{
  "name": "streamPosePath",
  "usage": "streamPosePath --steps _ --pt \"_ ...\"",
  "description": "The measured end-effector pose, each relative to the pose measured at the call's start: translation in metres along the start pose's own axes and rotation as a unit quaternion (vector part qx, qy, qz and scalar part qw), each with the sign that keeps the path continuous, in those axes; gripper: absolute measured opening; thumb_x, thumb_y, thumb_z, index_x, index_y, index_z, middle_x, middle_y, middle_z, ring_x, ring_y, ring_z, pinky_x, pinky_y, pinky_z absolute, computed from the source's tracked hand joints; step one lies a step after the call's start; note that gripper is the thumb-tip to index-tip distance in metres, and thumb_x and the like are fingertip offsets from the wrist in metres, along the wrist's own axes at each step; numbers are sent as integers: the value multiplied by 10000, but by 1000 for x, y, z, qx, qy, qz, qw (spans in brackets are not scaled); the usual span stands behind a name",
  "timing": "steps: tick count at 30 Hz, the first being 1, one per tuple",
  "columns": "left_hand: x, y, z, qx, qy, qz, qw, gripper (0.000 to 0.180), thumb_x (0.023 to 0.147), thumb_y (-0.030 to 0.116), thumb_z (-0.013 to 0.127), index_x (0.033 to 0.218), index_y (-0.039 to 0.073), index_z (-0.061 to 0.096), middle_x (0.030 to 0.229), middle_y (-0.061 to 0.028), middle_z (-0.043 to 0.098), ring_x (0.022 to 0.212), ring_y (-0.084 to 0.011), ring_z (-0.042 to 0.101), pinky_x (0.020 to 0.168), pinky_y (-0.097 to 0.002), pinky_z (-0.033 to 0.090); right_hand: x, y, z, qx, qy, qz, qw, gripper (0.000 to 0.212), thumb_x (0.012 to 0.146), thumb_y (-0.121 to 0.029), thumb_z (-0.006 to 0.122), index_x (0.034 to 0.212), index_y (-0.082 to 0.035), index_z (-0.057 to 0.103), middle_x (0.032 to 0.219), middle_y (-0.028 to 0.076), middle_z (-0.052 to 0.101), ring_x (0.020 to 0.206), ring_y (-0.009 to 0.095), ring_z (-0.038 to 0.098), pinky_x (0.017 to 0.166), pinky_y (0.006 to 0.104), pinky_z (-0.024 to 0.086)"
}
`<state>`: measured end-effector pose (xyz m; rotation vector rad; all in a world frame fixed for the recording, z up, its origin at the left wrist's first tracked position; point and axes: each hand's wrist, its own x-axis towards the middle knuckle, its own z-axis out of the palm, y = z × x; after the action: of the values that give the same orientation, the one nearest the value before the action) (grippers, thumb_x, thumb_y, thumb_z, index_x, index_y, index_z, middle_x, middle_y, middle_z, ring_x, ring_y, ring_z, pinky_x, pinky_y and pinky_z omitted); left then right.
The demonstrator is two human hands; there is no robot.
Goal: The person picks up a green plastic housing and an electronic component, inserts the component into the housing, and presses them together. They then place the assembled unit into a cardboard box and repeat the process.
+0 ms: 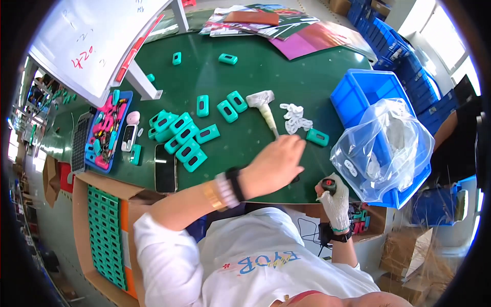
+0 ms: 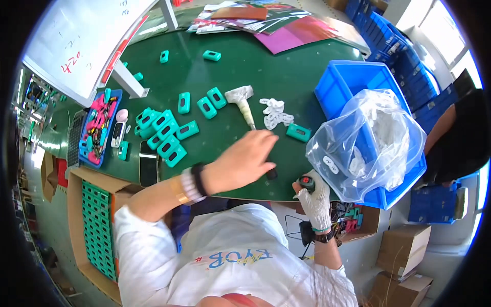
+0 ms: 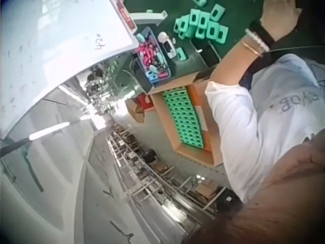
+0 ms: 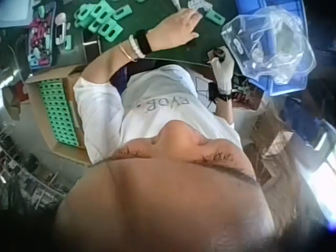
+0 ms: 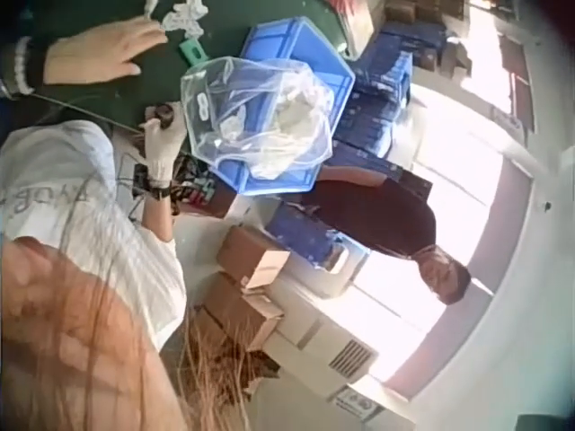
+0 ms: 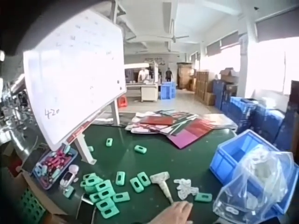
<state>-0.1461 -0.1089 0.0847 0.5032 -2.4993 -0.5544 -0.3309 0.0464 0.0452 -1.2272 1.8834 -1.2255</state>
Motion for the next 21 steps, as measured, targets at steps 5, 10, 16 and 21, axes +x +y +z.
streamPosePath --steps 5,10,16,21 --pt "86 -34 109 223 156 78 959 368 788 124 609 1120 -27 564 1064 -147 563 1017 -279 560 844 -403 483 -2 31 0 11 25 -19 999 217 695 146 591 847 2 535 708 57 578 640 120 559 538 253 473" --pt "103 -43 140 203 -93 37 974 388 757 80 636 1127 -7 555 1124 -171 537 1032 -310 544 844 -384 479 2 46 4 -64 47 -74 994 248 693 167 509 884 15 549 735 55 568 643 131 560 570 266 508" --pt "75 -22 81 -16 31 17 999 316 729 101 687 1017 19 586 944 -145 576 904 -276 581 762 -385 500 -1 45 9 21 64 -62 996 321 693 187 467 956 25 557 808 71 548 691 148 568 637 252 537" --pt "-1 -41 -42 -396 -41 -182 899 320 894 180 661 1131 7 532 880 -82 595 662 -156 573 585 -321 482 -7 43 10 55 40 -51 996 357 691 197 444 987 29 548 885 74 531 767 138 558 661 242 534"
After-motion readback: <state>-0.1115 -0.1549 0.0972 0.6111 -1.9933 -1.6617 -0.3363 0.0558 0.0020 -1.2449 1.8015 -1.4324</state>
